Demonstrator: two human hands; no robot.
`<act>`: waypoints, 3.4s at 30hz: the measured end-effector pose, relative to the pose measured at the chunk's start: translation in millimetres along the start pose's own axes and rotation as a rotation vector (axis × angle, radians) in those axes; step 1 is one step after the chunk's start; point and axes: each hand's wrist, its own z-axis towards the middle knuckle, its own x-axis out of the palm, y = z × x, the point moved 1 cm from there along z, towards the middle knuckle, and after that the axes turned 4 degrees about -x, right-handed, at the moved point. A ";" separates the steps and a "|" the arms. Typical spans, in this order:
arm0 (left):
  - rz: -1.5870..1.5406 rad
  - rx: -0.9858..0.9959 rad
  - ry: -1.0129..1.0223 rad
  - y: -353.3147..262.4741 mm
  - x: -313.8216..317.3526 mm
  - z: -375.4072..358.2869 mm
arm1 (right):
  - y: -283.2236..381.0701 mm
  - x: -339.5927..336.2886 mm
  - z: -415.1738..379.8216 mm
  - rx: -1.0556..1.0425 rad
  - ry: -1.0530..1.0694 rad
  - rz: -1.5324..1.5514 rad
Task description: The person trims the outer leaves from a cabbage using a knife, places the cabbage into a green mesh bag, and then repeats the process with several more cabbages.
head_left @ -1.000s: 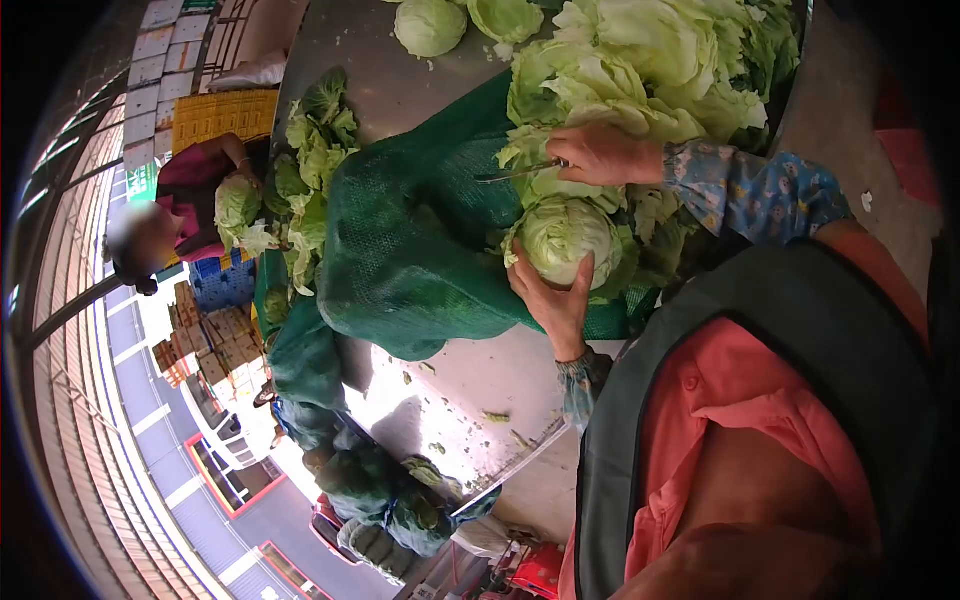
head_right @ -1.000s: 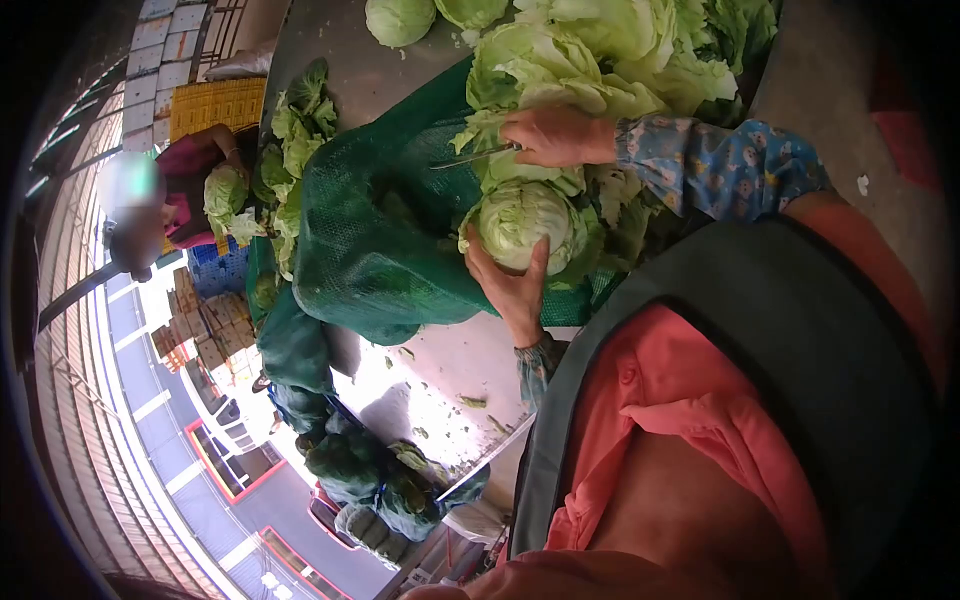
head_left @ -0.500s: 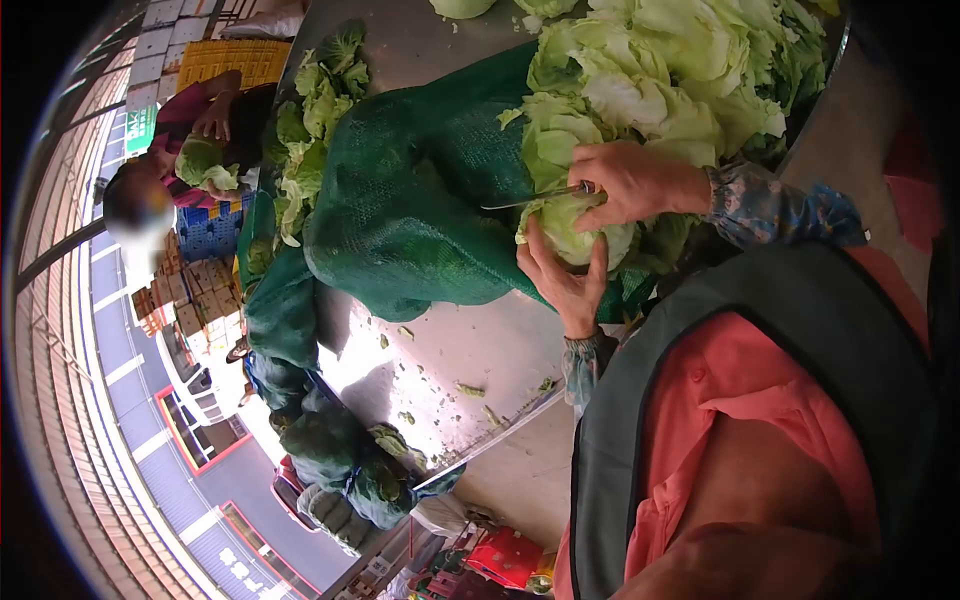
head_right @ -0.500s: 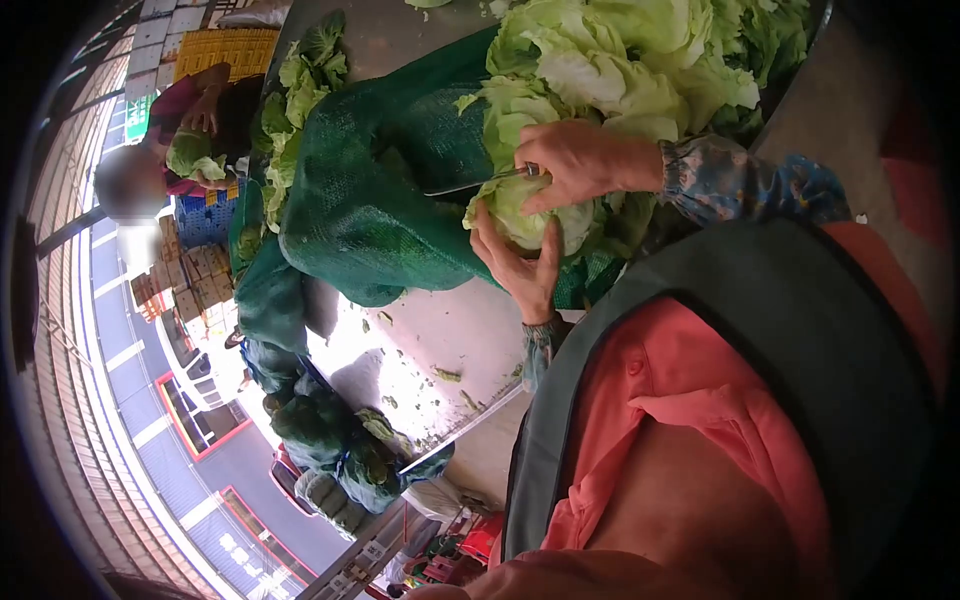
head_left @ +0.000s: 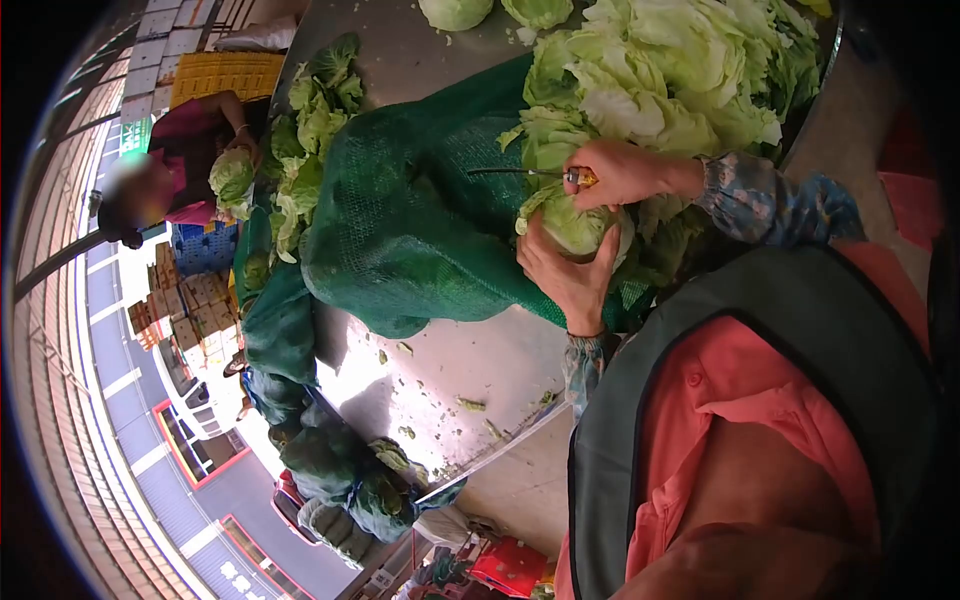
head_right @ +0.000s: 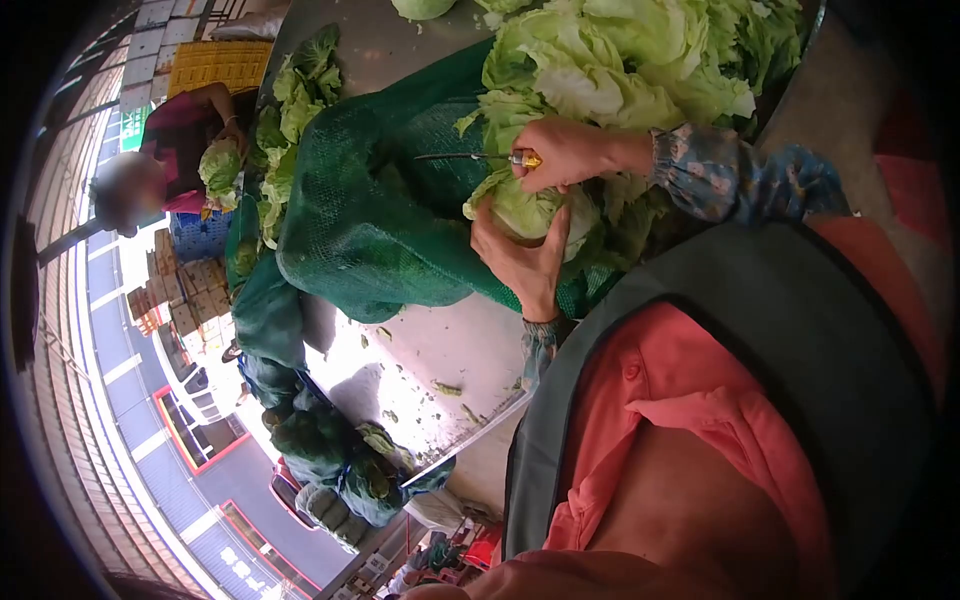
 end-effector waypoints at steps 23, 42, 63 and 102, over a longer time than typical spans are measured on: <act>0.119 -0.143 0.036 1.8 -3.2 -13.3 | -10.4 15.0 72.3 -0.366 0.147 -0.395; -0.165 -0.408 -0.041 -34.0 20.9 -53.2 | -66.8 18.4 -28.0 -0.315 -0.526 0.018; -1.331 -0.673 0.024 62.0 -0.5 -57.3 | -66.0 -7.9 59.2 -0.041 -0.483 -0.438; -1.795 -0.647 0.028 47.8 -27.0 -64.6 | -33.2 -42.8 -10.9 0.101 -0.512 -0.380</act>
